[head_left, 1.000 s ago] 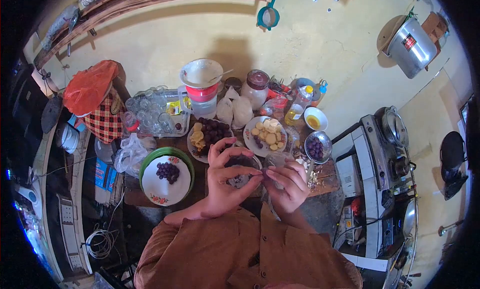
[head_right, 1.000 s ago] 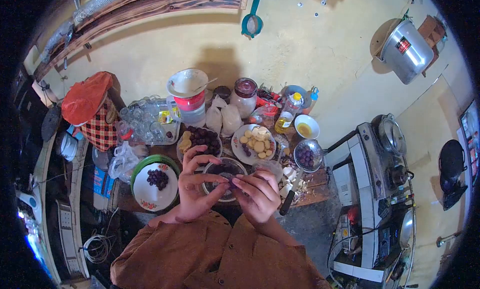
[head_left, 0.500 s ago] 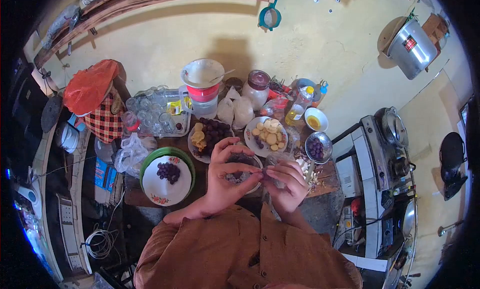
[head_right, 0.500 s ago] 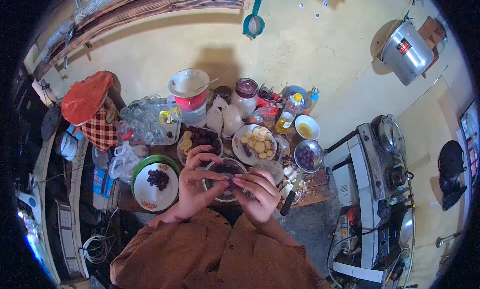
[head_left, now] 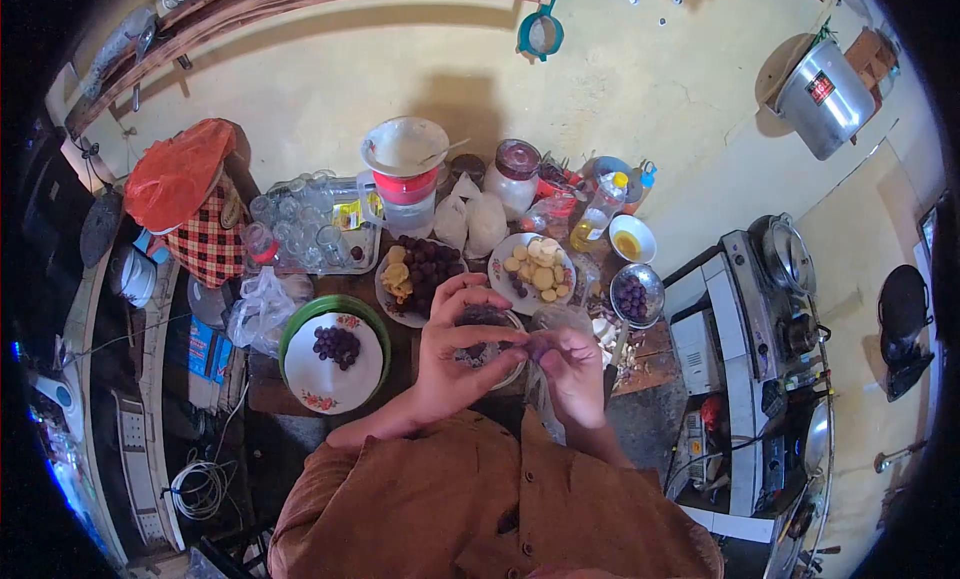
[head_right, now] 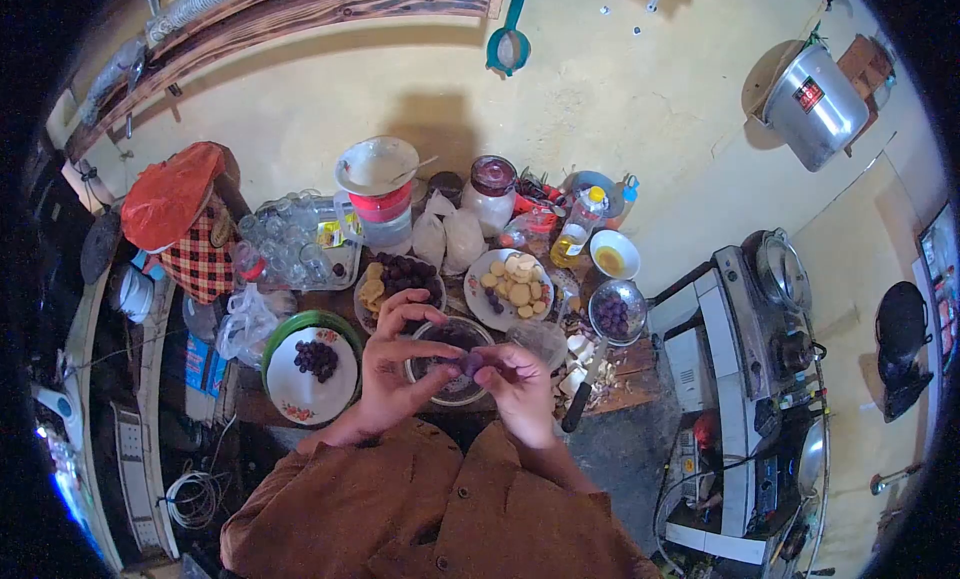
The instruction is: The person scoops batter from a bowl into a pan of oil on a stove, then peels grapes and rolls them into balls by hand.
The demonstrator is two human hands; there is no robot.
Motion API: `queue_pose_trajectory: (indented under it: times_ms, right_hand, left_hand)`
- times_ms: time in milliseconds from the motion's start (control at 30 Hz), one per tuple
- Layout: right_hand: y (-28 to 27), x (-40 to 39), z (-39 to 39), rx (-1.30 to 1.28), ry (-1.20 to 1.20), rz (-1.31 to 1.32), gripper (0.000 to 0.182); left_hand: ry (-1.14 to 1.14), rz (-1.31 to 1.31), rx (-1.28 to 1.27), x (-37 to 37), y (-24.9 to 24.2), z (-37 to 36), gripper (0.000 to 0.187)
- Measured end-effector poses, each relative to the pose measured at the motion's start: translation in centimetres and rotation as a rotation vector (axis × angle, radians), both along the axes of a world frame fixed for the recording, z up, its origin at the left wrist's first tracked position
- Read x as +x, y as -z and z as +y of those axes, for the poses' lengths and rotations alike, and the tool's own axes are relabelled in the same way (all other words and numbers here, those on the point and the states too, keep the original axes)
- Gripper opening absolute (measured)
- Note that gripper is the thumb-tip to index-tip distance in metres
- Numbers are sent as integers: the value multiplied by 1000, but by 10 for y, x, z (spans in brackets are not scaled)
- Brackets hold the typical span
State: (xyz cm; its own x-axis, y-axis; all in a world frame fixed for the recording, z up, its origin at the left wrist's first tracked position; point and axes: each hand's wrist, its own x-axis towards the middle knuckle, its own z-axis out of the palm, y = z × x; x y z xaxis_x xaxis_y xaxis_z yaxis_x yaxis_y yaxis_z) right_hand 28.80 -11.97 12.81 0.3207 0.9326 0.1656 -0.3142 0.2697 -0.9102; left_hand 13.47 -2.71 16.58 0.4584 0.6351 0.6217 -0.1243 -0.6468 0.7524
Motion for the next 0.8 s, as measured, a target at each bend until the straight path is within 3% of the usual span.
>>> queue_pose_trajectory:
  times_ms: [200,367,433,633,800]
  right_hand:
    - [-3,-2,0,-1,17,11,21]
    - [-8,-3,1,-12,55,13,23]
    - [-4,0,0,28,98,-127,25]
    - [-10,-1,-1,10,75,-194,27]
    - [-17,-4,-2,58,60,-121,31]
  left_hand:
    - [-4,12,71,2,5,4,23]
    - [-7,-15,-64,1,5,3,20]
    - [-23,1,-43,2,1,1,20]
    - [-5,-26,-39,3,9,3,19]
    - [-6,-23,-77,-1,1,4,20]
